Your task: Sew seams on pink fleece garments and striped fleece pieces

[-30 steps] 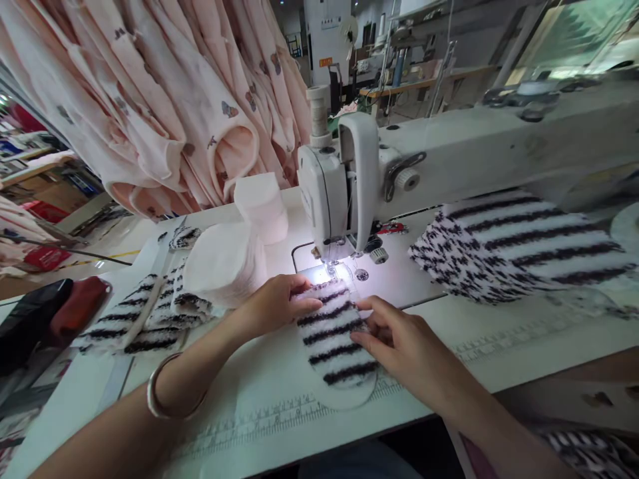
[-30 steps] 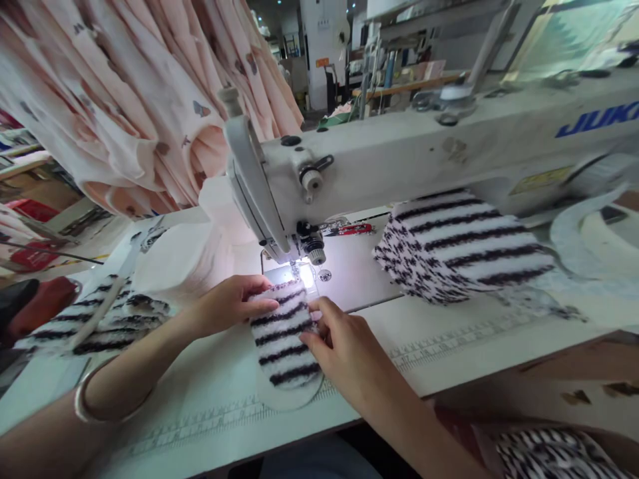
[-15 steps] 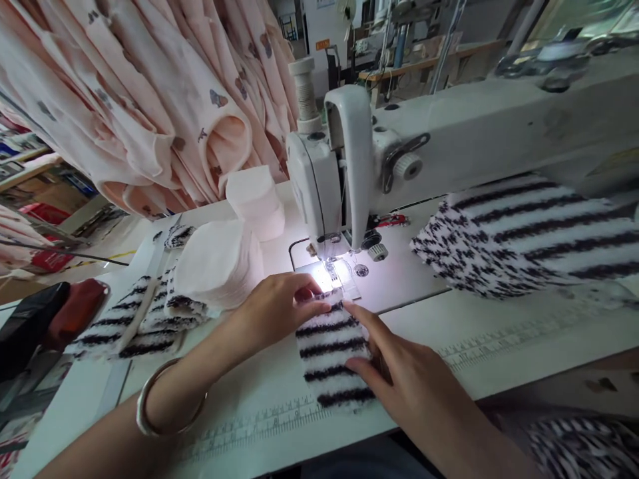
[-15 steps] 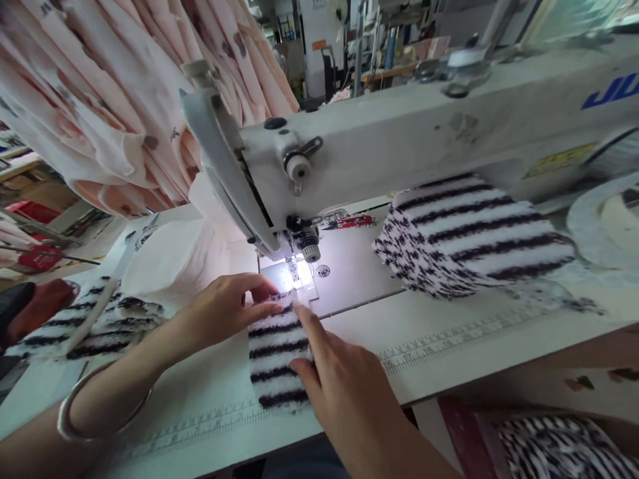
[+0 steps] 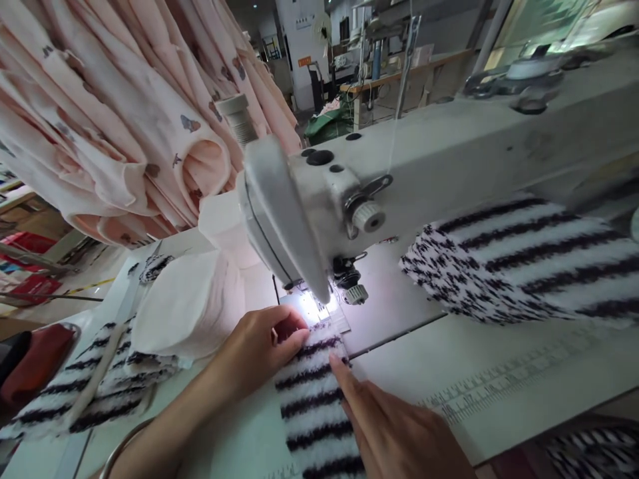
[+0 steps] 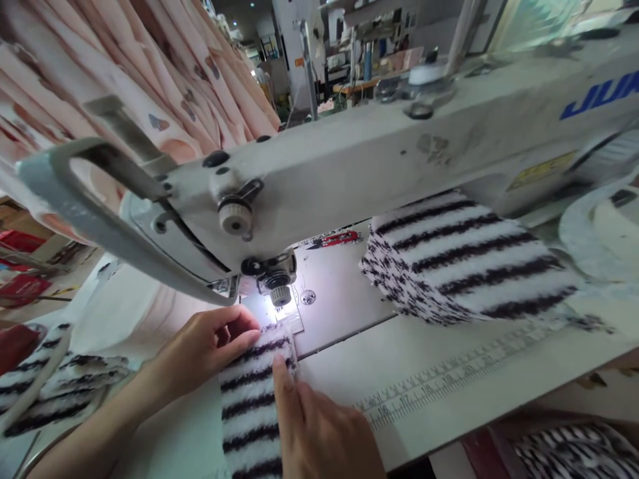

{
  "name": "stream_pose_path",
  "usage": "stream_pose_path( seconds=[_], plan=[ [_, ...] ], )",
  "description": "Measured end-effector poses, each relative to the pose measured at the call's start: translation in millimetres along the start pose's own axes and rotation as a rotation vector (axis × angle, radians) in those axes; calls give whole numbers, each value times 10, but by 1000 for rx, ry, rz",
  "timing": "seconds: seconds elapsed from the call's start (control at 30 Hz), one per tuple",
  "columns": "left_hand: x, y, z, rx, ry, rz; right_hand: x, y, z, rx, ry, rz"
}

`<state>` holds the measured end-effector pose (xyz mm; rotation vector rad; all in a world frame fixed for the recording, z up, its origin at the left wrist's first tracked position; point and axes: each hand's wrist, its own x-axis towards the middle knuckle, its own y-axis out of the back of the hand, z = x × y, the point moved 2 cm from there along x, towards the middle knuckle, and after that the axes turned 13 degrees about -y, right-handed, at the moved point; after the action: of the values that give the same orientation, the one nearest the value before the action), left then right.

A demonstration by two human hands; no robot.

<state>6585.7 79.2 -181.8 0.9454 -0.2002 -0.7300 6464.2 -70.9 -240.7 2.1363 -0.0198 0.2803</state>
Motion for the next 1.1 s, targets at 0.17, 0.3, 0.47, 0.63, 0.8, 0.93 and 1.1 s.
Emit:
stream_pose_path(
  seconds=[0.17,0.3,0.47,0.63,0.8,0.93,1.1],
  plan=[
    [17,15,-33,-4,54,-57,21,9,-19,-78,33,168],
    [23,32,2,-33,52,-17,9,35,-63,-106,8,218],
    [35,-2,1,-26,33,-13,2,-1,-38,-131,16,221],
    [21,53,-29,123,-157,91,16,47,-16,-142,41,257],
    [-211,55,211,425,-536,391,52,158,-28,-246,67,359],
    [-361,-260,338,460,-714,232,123,10,-7,-254,152,386],
    [-355,-377,229,457,-679,245,245,-104,-29,-219,135,383]
  ],
)
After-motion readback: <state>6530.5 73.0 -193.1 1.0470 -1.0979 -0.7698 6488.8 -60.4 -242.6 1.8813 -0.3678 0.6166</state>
